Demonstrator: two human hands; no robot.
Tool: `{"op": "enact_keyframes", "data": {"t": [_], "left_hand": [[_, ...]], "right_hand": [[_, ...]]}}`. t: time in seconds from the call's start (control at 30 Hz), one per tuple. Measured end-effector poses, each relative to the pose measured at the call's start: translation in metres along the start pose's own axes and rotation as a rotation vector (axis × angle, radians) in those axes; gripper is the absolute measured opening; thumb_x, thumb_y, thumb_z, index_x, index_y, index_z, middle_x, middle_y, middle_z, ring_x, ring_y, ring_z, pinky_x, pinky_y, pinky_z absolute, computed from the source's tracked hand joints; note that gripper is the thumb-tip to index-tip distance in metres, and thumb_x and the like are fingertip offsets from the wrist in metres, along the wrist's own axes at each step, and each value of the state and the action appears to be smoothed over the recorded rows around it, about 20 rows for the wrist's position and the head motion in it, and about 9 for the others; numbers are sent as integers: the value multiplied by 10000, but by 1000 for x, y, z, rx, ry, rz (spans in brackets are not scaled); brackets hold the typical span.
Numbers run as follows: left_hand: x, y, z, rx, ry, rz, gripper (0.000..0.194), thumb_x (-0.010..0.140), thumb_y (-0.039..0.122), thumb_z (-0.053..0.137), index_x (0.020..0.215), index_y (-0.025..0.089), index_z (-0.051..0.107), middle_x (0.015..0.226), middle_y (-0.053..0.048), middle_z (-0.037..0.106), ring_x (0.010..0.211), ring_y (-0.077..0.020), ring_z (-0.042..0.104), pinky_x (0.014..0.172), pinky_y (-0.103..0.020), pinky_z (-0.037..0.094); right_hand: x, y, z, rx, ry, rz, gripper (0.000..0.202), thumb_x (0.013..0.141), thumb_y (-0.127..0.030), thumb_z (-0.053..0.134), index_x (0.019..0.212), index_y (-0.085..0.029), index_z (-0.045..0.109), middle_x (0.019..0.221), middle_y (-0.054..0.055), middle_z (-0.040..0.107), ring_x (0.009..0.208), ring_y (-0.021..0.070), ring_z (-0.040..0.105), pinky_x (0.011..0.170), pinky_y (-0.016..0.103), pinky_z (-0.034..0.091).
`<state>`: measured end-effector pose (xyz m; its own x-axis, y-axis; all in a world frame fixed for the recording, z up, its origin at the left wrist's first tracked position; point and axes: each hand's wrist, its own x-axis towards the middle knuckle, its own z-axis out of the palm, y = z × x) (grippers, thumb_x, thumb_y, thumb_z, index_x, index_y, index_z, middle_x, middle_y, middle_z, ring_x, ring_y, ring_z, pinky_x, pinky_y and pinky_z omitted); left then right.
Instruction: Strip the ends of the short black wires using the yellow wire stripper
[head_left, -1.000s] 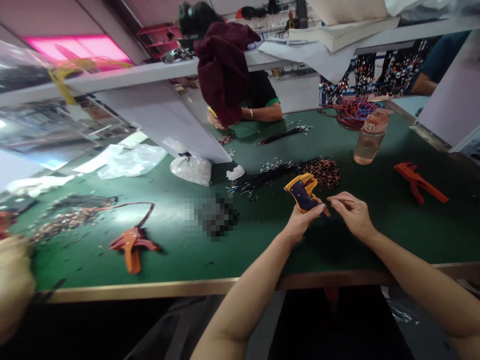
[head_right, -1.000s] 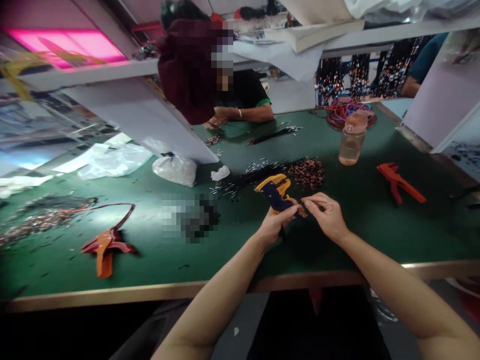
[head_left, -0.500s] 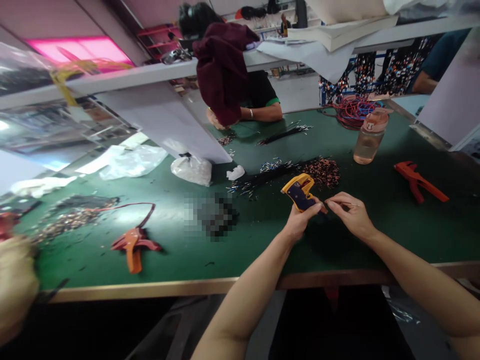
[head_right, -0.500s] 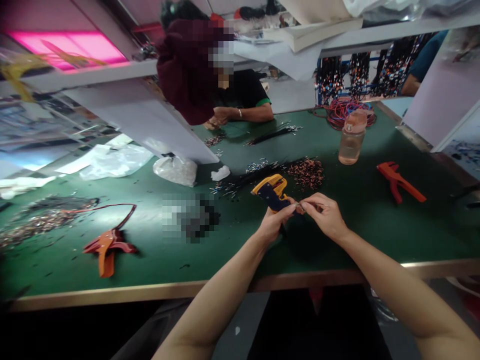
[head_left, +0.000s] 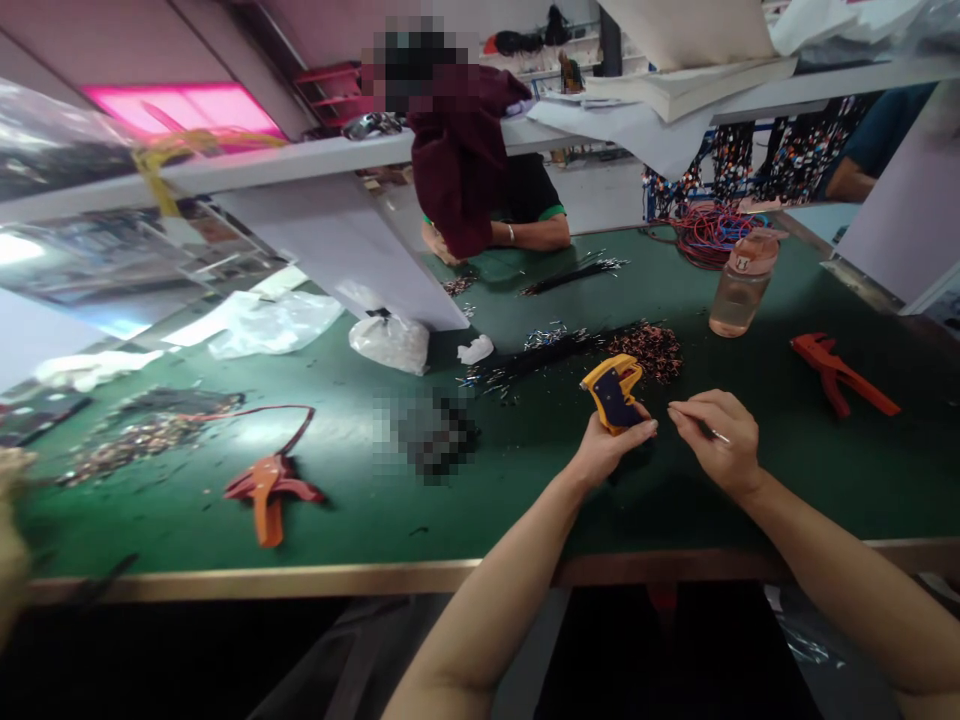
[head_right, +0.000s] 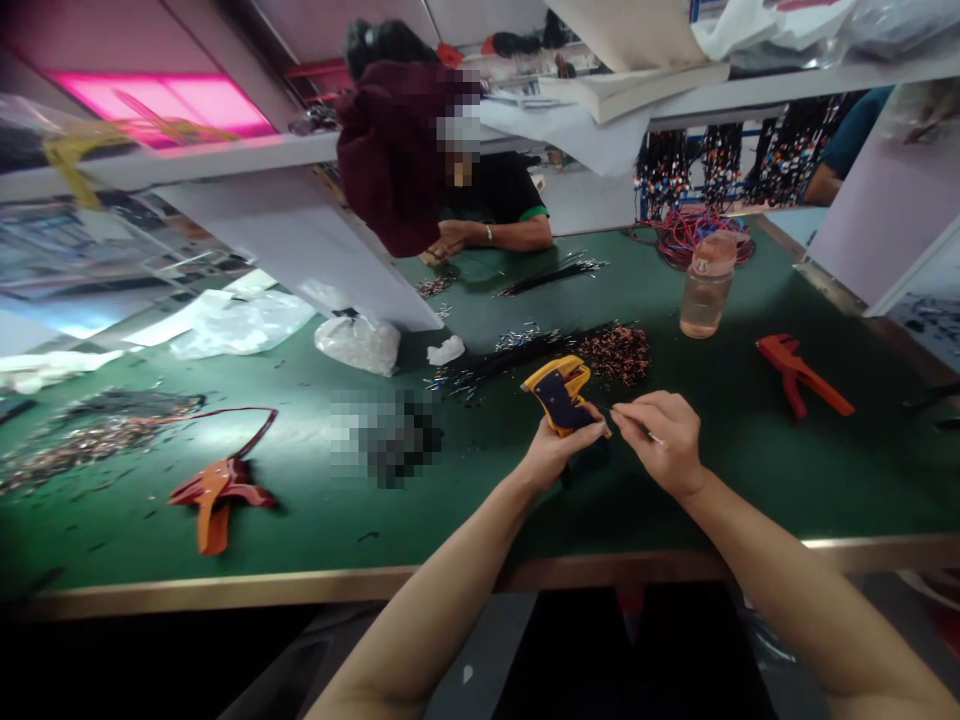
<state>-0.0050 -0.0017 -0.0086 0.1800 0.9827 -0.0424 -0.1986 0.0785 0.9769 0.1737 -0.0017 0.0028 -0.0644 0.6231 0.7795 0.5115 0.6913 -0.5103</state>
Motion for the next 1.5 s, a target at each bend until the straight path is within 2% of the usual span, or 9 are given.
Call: {"op": "enact_keyframes", "data": {"t": [0.17,0.33,0.5,0.67,0.83,0.97,1.27,1.37,1.5], "left_hand": [[-2,-1,3,39,-25,8,367,602,396,886,798,150,696,745,-10,671,701,-135,589,741,-294,505],[-3,-3,5,46,-34,3,385,588,411,881,810,145,715,787,-31,694,725,-149,595,770,-309,513],[0,-5,3,40,-8,10,360,559,387,875,776,152,710,750,-24,688,699,-152,596,729,-302,517],[1,-3,3,62,17,26,273,565,350,841,688,161,687,719,-28,702,707,-171,621,747,-316,529],[-1,1,5,96,19,23,184,578,278,791,598,166,647,617,-11,659,634,-154,587,680,-296,507],[-2,2,6,105,12,24,164,594,260,770,582,168,635,581,-3,629,588,-137,552,644,-289,484],[-1,-3,5,169,70,23,335,621,361,786,479,180,543,419,24,512,429,-91,446,489,-255,379],[2,-1,1,158,95,1,403,631,422,807,466,184,526,394,29,493,410,-91,447,503,-262,401],[0,6,-5,62,-92,-95,386,594,464,861,603,158,626,518,-4,617,535,-132,572,650,-298,492]], "right_hand": [[-2,0,2,-127,-15,-203,118,911,-225,662,872,-246,772,739,34,737,643,146,636,627,313,435],[-5,0,3,-203,-90,-246,154,935,-245,630,910,-270,780,759,24,745,669,147,629,669,331,411],[-5,-1,3,-256,-141,-284,175,955,-263,606,924,-276,778,744,16,750,684,148,635,693,335,405],[-5,-5,4,-253,-100,-323,154,945,-248,630,879,-264,767,730,11,750,667,141,633,694,329,403],[-7,-5,4,-265,-136,-295,141,945,-298,636,909,-285,771,738,8,752,675,144,635,710,336,399],[-7,-6,4,-230,-114,-319,121,938,-272,648,898,-272,763,741,4,749,675,138,626,716,336,387],[-1,-12,5,-240,-6,-407,71,893,-166,686,850,-219,707,682,-11,722,610,119,620,686,315,403],[-1,-12,4,-166,10,-342,84,888,-155,683,849,-228,698,694,-16,721,616,117,631,680,303,428],[1,-4,4,58,65,13,132,936,-225,625,824,-225,694,740,8,705,656,133,639,639,282,471]]}}
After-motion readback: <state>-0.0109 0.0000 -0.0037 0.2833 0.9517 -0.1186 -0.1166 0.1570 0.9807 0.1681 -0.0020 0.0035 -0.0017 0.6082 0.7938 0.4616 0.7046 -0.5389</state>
